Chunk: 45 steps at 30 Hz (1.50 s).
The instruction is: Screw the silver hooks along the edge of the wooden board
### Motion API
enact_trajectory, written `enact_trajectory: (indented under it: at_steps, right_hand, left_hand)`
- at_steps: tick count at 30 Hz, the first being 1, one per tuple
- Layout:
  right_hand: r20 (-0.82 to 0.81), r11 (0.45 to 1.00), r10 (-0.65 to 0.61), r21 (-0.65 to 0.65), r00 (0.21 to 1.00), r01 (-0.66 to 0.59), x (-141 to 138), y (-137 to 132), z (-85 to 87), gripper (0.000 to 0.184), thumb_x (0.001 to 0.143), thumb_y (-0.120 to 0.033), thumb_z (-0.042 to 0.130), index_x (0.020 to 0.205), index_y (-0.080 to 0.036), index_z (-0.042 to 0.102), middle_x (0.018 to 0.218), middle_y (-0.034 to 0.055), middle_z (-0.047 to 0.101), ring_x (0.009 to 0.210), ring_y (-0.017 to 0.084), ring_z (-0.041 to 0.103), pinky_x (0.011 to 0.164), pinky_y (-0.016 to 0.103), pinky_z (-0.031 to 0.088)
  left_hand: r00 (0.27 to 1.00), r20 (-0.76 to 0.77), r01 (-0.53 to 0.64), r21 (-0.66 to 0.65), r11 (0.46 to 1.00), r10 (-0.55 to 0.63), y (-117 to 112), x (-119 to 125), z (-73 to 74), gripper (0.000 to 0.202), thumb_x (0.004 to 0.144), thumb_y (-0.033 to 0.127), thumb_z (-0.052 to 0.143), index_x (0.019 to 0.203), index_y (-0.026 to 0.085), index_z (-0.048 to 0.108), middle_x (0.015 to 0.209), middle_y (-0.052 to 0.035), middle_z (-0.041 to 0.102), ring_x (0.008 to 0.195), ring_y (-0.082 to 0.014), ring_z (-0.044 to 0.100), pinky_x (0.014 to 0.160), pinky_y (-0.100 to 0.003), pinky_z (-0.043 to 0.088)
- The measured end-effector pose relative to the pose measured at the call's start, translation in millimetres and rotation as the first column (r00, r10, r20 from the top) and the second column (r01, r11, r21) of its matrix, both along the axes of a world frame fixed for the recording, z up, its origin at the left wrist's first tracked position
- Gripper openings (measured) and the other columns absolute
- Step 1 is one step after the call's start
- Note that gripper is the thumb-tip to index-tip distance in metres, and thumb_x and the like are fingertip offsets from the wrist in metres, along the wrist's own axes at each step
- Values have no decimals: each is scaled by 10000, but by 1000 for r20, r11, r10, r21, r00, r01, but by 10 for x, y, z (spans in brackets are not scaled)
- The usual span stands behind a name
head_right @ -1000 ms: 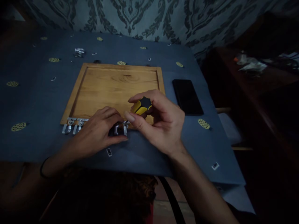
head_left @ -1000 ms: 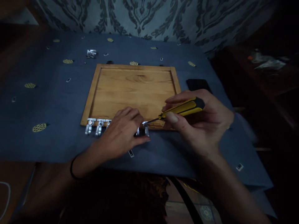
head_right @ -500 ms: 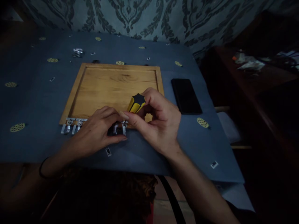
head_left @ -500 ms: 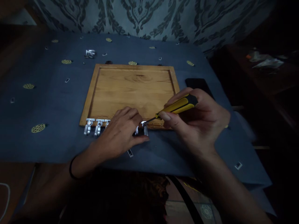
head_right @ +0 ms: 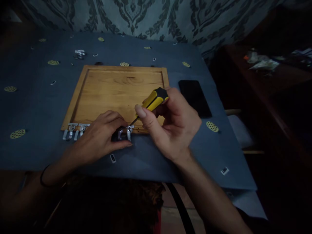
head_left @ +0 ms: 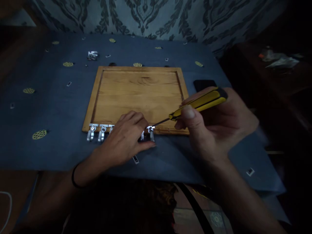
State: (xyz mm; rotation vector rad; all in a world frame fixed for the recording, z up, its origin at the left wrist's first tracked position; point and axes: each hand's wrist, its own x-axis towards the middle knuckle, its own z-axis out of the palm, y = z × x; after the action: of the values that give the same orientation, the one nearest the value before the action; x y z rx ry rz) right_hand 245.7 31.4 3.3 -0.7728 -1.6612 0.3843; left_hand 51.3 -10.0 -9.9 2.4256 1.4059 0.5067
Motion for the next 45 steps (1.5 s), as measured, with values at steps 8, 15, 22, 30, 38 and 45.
enact_trajectory:
  at_steps: [8,15,22,30,38,45]
  right_hand:
    - [33,991,36,-130,999,-31,-4,-38,4,233,877,-385,802,785,-254,633,721,-33,619,550,124,531,496,305,418]
    - [35,990,32,-138,999,-26,-36,-37,-11,275,845,-446,832,770,-279,628,689,-22,605,557,154,545,501,346,402]
    - [-45,949,215,-227,976,-219,-15,-2,46,145,833,-351,852,903,-293,740,840,-8,714,650,148,636,482,291,493]
    - [7,908,309,-299,951,-293,50,-3,87,103,891,-356,787,977,-302,802,898,20,731,699,166,655,519,304,552]
    - [65,975,165,-165,984,-152,-23,17,35,302,777,-456,886,725,-282,644,666,-32,599,555,146,556,475,326,437]
    - [10,993,87,-85,996,-86,-34,-32,-24,207,824,-371,860,770,-276,685,723,-19,638,574,137,569,495,321,455]
  left_hand:
    - [1000,-9,-8,-7,1000,7,4,10,8,402,863,425,845,1075,136,663,1078,-81,675,1069,-301,610,910,-442,506]
    - [1000,0,-2,0,1000,2,1,3,-5,386,881,438,823,1060,138,660,1089,-87,672,1079,-303,606,923,-447,505]
    - [1000,-18,-4,-24,1000,4,4,13,8,408,886,436,816,1088,111,676,1096,-99,668,1089,-314,604,936,-463,507]
    - [1000,-15,-9,-28,1000,8,5,15,9,383,874,417,834,1068,130,670,1095,-90,670,1098,-306,605,941,-448,502]
    - [1000,-20,-4,2,1000,4,2,11,-14,393,892,419,817,1134,148,668,1088,-80,677,1074,-295,605,926,-434,497]
    - [1000,-17,-3,-18,1000,3,5,10,1,418,879,439,825,1103,123,671,1091,-92,674,1081,-309,603,926,-448,500]
